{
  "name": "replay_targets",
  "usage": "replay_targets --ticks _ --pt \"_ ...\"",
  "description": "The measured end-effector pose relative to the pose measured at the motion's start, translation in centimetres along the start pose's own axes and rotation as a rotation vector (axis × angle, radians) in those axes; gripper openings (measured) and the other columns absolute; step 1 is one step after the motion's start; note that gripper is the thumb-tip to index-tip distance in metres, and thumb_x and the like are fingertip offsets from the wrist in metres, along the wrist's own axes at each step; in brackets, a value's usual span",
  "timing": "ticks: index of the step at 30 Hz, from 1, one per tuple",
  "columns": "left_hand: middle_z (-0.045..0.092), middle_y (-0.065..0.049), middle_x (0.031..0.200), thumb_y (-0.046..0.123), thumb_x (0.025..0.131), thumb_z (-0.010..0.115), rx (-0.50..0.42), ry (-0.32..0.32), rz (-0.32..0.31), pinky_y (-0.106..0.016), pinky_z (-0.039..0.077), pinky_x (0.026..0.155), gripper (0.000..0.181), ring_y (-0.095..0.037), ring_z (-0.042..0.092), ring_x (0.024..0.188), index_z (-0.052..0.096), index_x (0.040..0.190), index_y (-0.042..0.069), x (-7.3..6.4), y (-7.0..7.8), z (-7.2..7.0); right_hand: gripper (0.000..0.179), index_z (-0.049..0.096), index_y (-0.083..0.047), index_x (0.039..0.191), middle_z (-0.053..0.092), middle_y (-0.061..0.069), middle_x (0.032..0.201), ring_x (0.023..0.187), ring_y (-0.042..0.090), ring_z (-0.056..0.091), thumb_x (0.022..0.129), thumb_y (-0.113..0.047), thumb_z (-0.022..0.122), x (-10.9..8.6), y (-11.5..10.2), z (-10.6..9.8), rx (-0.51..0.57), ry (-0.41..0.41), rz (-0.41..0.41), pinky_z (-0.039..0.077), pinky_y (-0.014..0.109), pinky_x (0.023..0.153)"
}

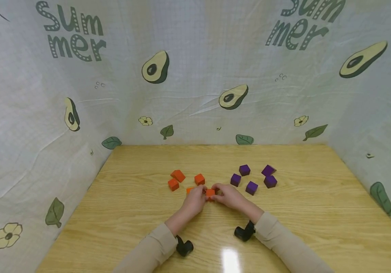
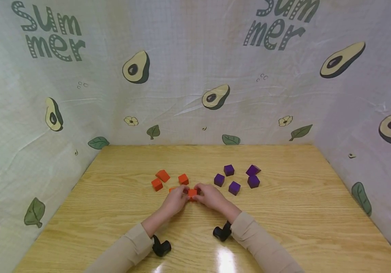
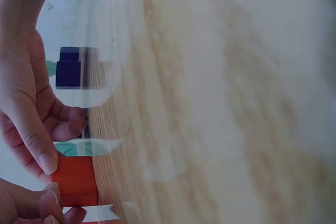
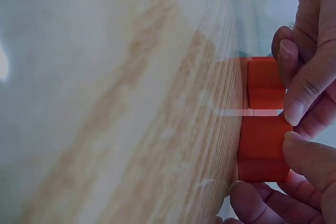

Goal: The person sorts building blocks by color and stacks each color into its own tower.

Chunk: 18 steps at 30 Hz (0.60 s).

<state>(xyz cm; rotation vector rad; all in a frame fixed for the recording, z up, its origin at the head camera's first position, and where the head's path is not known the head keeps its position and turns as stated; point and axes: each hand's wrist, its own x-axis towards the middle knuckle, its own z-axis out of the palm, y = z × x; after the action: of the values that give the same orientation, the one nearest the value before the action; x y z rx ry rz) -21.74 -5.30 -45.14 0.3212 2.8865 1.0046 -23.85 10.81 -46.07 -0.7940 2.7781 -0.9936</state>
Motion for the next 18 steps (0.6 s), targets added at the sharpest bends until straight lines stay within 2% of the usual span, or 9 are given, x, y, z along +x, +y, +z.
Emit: replay_targets --ticks 6,10,13,16,18 --pt "0.061 -0.013 0.099 0.004 0.086 0.061 -0.004 -0.003 0.003 -0.038 0.048 0.078 0.023 -0.025 0.058 0.093 0.058 0.107 -0.003 0.1 0.1 -0.1 0.024 0.061 -0.004 0.106 0.066 0.007 0.094 0.073 0.011 0.057 0.087 -0.019 0.063 0.1 -0.1 0.0 -0.042 -0.001 0.002 0.044 0.025 0.064" --pt "0.06 -0.015 0.109 0.008 0.088 0.059 0.037 -0.013 -0.013 -0.039 0.048 0.081 0.029 -0.027 0.058 0.1 0.056 0.114 -0.003 -0.1 0.5 -0.4 0.025 0.061 -0.003 0.106 0.066 0.007 0.093 0.07 0.01 0.055 0.087 -0.018 0.063 0.1 -0.1 0.0 -0.055 -0.003 0.006 0.044 0.024 0.063" --pt "0.057 -0.015 0.119 0.011 0.089 0.058 0.081 -0.005 -0.014 -0.041 0.047 0.083 0.034 -0.028 0.056 0.106 0.054 0.121 -0.001 -0.3 1.0 -1.3 0.026 0.061 -0.003 0.107 0.066 0.007 0.092 0.068 0.009 0.054 0.087 -0.019 0.063 0.1 -0.1 0.0 -0.06 -0.004 0.0 0.043 0.023 0.062" --pt "0.055 -0.014 0.121 0.012 0.088 0.06 0.127 0.019 0.005 -0.043 0.048 0.078 0.037 -0.028 0.058 0.101 0.052 0.123 0.002 -0.5 1.1 -2.5 0.026 0.061 -0.003 0.107 0.066 0.006 0.09 0.066 0.008 0.053 0.087 -0.019 0.063 0.1 -0.1 0.0 -0.063 -0.002 -0.006 0.043 0.022 0.06" --pt "0.055 -0.014 0.119 0.012 0.086 0.063 0.156 0.026 0.019 -0.042 0.049 0.076 0.039 -0.028 0.058 0.097 0.053 0.122 0.002 -0.5 0.7 -3.2 0.026 0.061 -0.003 0.106 0.066 0.007 0.09 0.066 0.008 0.054 0.087 -0.02 0.063 0.0 -0.1 -0.1 -0.06 -0.004 -0.008 0.043 0.022 0.06"
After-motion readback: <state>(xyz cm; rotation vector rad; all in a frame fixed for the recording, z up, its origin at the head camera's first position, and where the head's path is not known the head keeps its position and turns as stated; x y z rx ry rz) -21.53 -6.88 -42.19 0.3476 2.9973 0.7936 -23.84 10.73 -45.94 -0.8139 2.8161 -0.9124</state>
